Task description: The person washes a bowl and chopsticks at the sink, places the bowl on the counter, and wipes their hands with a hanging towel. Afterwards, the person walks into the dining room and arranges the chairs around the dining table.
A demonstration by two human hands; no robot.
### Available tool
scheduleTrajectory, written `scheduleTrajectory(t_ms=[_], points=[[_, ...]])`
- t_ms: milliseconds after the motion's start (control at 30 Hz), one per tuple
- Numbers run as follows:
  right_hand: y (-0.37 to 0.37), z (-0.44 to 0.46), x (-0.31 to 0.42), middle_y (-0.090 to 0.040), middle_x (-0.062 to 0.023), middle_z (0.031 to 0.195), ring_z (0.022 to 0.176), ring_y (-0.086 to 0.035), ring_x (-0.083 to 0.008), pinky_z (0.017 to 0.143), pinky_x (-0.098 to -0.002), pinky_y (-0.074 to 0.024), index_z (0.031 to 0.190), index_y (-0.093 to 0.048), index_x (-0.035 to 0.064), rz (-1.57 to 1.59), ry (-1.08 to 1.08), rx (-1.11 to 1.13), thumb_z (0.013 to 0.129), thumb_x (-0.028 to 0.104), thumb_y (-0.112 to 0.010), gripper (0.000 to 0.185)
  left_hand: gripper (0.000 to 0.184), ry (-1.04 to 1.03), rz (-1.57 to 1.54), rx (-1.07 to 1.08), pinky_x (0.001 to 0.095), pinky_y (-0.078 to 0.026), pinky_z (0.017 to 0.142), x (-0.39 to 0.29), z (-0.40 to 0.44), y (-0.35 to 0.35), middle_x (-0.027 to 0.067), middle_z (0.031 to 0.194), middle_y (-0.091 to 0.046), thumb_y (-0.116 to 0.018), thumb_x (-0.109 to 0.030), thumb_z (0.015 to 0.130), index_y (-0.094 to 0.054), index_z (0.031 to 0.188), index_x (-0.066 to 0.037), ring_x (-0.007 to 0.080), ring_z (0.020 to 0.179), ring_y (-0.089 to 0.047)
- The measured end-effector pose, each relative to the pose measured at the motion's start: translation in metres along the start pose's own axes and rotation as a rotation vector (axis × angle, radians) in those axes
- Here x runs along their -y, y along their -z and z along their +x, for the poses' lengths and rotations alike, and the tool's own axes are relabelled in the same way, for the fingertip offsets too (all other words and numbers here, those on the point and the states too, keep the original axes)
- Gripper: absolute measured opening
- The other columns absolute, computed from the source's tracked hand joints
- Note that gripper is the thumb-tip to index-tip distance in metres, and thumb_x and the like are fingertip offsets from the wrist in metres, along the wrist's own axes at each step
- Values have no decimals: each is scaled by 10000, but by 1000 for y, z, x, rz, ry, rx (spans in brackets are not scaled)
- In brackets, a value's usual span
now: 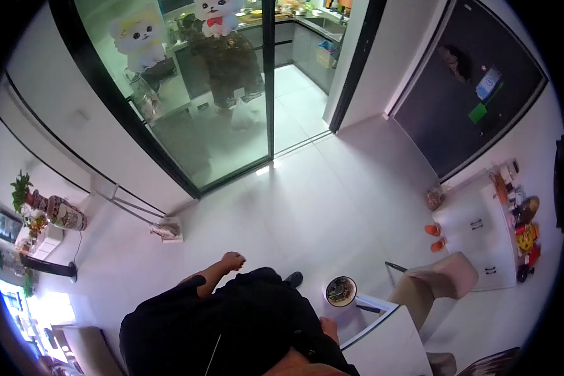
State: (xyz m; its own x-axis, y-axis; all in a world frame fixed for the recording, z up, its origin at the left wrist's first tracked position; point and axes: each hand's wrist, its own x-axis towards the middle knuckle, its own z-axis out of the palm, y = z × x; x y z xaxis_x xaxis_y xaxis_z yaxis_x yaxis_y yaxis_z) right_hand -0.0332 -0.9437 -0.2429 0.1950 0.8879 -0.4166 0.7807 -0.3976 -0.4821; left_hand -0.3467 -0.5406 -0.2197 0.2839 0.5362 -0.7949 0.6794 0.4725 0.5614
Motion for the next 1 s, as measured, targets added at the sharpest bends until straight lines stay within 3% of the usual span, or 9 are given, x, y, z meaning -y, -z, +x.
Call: scheduleTrajectory(t_ms=[67,200,300,367,500,533,633,900,1000], points=[[22,18,0,-534,-70,583,510,-565,-209,421,-304,-407,650,-513,73,1242,-795,-78,809,131,-539,171,217,-41,-113,14,281,-497,541,-38,-2,-13,73,714,-616,-602,-200,782,-647,873,-9,151,610,-579],[70,49,24,-489,-29,586,500,-522,-134,399,-255,-382,662,-495,74,1311,-931,-325,850,119,-506,194,219,-77,-113,132,301,-500,548,-54,47,-22,72,750,-618,-607,-197,780,-649,886,-10,160,656,-589],[79,29,72,-508,-35,591,505,-503,-123,432,-259,-397,686,-522,42,1330,-839,-601,858,154,-534,205,224,-639,821,294,317,-502,534,-44,93,-17,71,758,-618,-592,-193,793,-641,918,-15,170,647,-589],[33,-8,112,-582,-79,682,578,-582,-178,530,-282,-489,814,-576,6,1298,-857,-747,875,205,-545,210,209,40,468,388,371,-515,622,-54,104,-2,76,871,-633,-576,-224,830,-631,932,-50,228,741,-621],[-92,-76,209,-590,-77,607,579,-587,-153,549,-333,-474,645,-602,18,939,-1119,-481,816,315,-479,365,63,183,298,508,282,-417,441,-72,166,38,22,621,-502,-569,-157,810,-547,777,-108,154,509,-494],[-128,-92,218,-607,-78,626,550,-596,-165,537,-327,-479,673,-616,23,636,-1012,-391,795,316,-483,345,97,101,251,567,269,-410,436,-83,174,47,13,609,-495,-569,-140,800,-506,729,-122,146,500,-488],[-171,-120,296,-623,-102,650,572,-634,-199,527,-369,-514,707,-616,23,1416,-1615,-823,803,226,-556,232,134,100,391,428,241,-347,358,-133,168,14,3,580,-469,-550,-101,796,-480,683,-114,121,385,-408],[-230,-127,463,-559,-49,585,522,-591,-177,455,-335,-473,669,-555,61,1745,-2220,-1238,775,241,-635,223,66,-28,532,680,225,-440,441,-188,182,-78,44,670,-551,-536,-143,822,-555,817,-81,148,535,-533],[-259,-164,468,-599,-67,722,590,-592,-203,547,-382,-494,848,-592,45,1793,-2332,-1155,785,287,-653,258,103,-80,589,705,241,-464,509,-181,123,-121,59,747,-582,-547,-160,812,-570,855,-69,160,617,-570]])
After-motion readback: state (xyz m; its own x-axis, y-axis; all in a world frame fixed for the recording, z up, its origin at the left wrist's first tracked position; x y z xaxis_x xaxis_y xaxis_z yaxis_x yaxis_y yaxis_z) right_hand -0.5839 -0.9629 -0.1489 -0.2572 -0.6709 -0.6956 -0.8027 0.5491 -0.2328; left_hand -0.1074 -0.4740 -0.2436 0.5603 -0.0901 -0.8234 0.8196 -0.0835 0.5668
